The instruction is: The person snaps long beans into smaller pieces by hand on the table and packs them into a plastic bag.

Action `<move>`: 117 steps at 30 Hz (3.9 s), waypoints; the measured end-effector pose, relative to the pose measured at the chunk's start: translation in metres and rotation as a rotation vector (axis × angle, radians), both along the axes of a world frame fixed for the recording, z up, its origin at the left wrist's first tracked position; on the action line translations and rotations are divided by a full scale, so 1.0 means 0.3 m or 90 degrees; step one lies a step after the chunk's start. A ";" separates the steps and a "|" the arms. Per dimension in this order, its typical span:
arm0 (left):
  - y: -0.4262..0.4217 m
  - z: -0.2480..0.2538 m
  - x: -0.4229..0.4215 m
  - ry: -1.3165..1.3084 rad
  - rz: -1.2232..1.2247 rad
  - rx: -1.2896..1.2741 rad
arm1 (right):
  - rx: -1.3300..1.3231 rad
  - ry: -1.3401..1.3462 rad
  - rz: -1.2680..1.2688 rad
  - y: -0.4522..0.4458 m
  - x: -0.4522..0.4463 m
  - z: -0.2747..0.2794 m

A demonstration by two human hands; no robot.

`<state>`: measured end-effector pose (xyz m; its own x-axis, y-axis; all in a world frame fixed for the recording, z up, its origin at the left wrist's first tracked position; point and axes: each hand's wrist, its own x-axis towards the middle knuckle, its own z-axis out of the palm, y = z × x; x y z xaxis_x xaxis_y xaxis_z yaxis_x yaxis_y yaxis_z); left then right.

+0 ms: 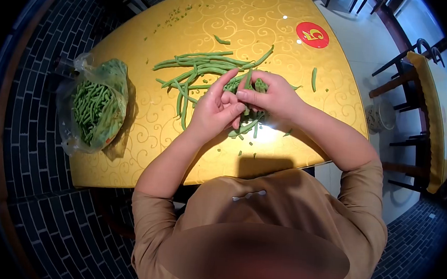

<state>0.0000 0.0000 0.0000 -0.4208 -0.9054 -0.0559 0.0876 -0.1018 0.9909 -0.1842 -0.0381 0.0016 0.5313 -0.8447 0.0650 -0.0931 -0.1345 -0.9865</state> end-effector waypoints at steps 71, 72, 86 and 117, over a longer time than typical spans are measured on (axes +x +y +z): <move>-0.107 0.011 0.234 -0.719 -0.011 -0.401 | 0.325 -0.241 -0.042 -0.032 -0.012 0.000; -0.107 0.014 0.229 -0.732 -0.017 -0.416 | 0.323 -0.219 -0.040 -0.028 -0.010 0.004; -0.049 0.121 0.173 -0.128 0.143 -0.149 | 0.185 -0.105 -0.099 -0.016 -0.003 0.027; -0.053 0.040 0.132 -0.034 -0.139 0.144 | 0.519 -0.226 0.298 -0.020 -0.039 -0.003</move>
<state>0.0395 -0.0159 0.0119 -0.5947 -0.7562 -0.2730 -0.0126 -0.3308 0.9436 -0.1958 -0.0441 0.0006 0.8833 -0.4132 -0.2214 0.1133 0.6464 -0.7546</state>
